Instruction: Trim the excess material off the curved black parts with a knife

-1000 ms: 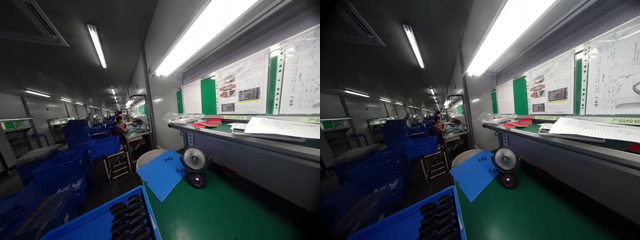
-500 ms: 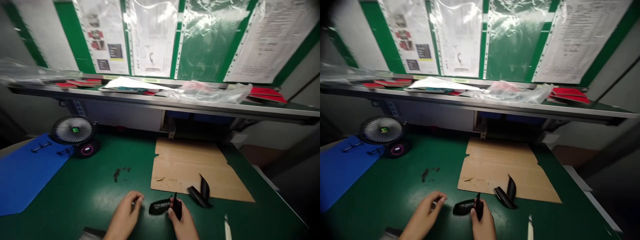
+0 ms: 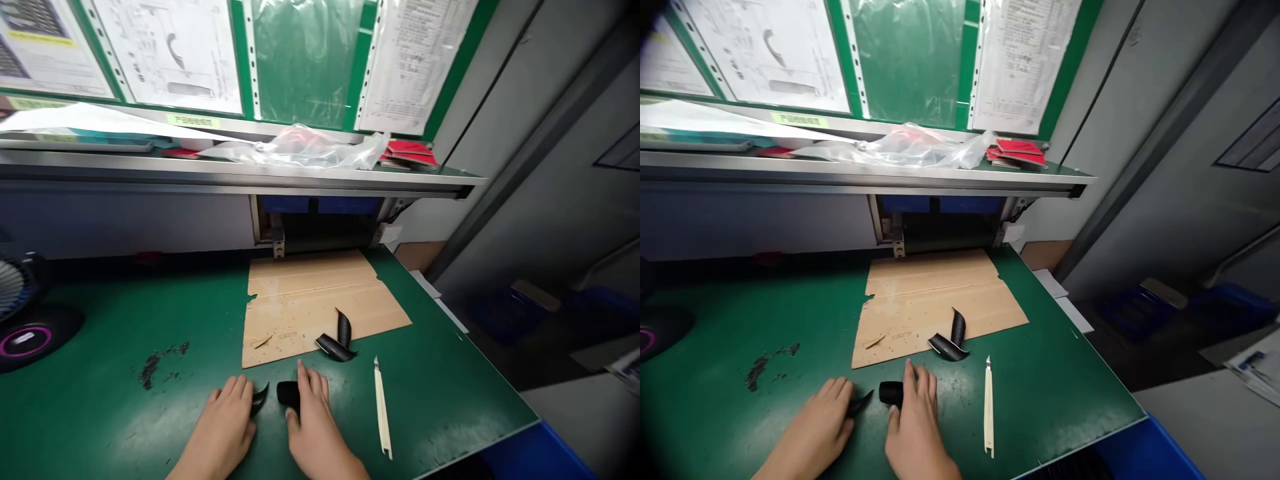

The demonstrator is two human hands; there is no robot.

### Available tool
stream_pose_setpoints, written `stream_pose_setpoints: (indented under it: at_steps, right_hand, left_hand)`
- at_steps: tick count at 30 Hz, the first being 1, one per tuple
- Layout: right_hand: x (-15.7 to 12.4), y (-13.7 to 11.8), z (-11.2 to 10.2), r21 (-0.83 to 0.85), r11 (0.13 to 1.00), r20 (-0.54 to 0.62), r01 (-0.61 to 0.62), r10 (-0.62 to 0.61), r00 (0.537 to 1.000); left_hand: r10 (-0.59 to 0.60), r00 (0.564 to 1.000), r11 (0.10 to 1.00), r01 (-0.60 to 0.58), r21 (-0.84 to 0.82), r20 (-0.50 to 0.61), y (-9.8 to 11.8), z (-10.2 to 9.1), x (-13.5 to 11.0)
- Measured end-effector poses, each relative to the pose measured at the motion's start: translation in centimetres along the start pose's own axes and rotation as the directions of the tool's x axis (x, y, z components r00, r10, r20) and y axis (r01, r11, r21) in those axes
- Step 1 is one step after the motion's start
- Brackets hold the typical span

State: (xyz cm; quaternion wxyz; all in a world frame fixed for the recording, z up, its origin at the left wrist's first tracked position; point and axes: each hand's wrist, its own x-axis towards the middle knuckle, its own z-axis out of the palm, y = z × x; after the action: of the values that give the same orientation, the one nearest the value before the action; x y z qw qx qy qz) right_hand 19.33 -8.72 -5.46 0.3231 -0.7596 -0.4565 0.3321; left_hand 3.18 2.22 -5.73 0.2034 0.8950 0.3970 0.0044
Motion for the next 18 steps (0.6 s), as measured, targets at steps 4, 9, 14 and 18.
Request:
stream_pose_setpoints:
  at_steps: [4,9,14,18]
  right_hand:
    - [-0.7,1.8,-3.9,-0.263,0.959,-0.267,-0.101,0.028,0.963]
    - [-0.8,7.7,-9.4,-0.399,0.831,-0.464,-0.388,0.183,0.867]
    - [-0.7,11.9,-11.0,-0.357,0.858,-0.371,-0.37,0.233,0.899]
    - [-1.6,9.3,-10.5,-0.104,0.979,-0.228,-0.174,0.147,0.963]
  left_hand:
    - [-0.188,0.982,0.971,0.185,-0.151,-0.001,-1.8,-0.2,-1.5]
    - [-0.548,0.83,0.1,0.192,-0.976,0.107,0.3,-2.7,-3.5]
    - [-0.533,0.793,-0.59,-0.098,-0.801,0.295,3.8,-5.8,-4.2]
    - [-0.608,0.769,-0.571,-0.253,-0.781,0.195,5.0,-8.2,-4.4]
